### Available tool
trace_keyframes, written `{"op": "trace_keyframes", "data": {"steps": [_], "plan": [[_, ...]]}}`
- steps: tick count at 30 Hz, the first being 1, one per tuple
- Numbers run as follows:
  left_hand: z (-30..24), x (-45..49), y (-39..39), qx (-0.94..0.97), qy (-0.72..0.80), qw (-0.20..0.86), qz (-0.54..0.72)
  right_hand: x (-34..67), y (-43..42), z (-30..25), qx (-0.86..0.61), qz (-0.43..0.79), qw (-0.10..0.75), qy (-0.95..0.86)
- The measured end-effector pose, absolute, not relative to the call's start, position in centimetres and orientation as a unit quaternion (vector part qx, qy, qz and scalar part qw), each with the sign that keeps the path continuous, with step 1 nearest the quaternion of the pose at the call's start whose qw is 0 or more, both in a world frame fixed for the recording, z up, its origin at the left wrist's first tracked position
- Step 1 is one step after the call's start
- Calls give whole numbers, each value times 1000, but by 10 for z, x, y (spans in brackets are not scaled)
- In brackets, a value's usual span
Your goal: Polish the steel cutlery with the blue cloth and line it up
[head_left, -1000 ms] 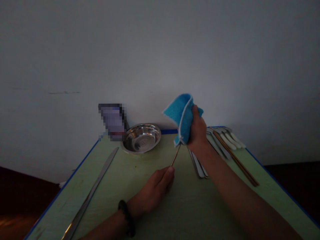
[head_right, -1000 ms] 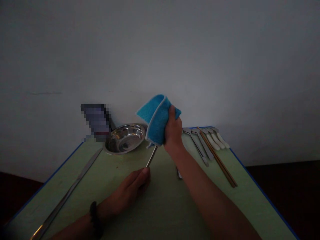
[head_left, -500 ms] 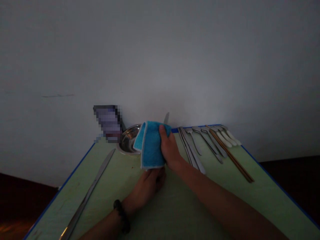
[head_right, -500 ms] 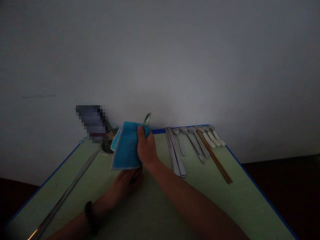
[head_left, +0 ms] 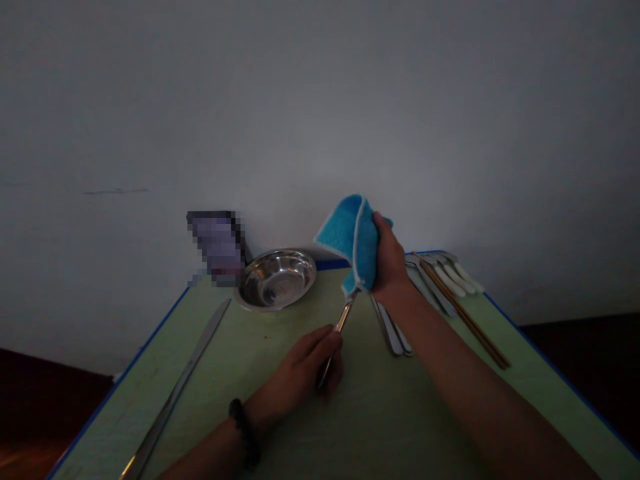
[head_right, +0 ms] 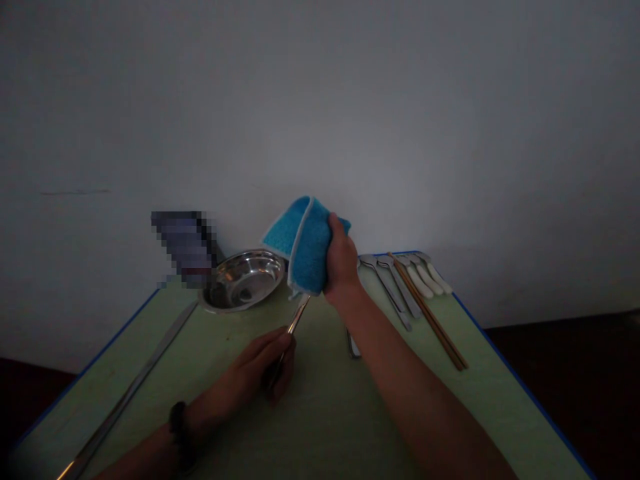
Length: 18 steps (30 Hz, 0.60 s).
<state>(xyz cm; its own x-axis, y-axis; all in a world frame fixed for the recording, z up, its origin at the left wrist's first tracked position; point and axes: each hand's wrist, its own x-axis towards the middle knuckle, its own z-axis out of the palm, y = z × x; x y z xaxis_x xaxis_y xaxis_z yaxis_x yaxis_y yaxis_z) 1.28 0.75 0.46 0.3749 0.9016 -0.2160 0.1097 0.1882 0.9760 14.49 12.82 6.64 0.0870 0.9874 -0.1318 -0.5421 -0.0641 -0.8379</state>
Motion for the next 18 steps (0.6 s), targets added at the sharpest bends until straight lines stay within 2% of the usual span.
{"op": "trace_keyframes", "data": {"steps": [4,11,18], "plan": [[2,15,7,518,474,624,342,131,118,57,-412,593,612,-323],[-6,15,10,407,496,654,400,103,93,37,-444,628,531,-356],[-1,18,11,456,506,621,387,115,108,43,-430,633,543,-347]]}}
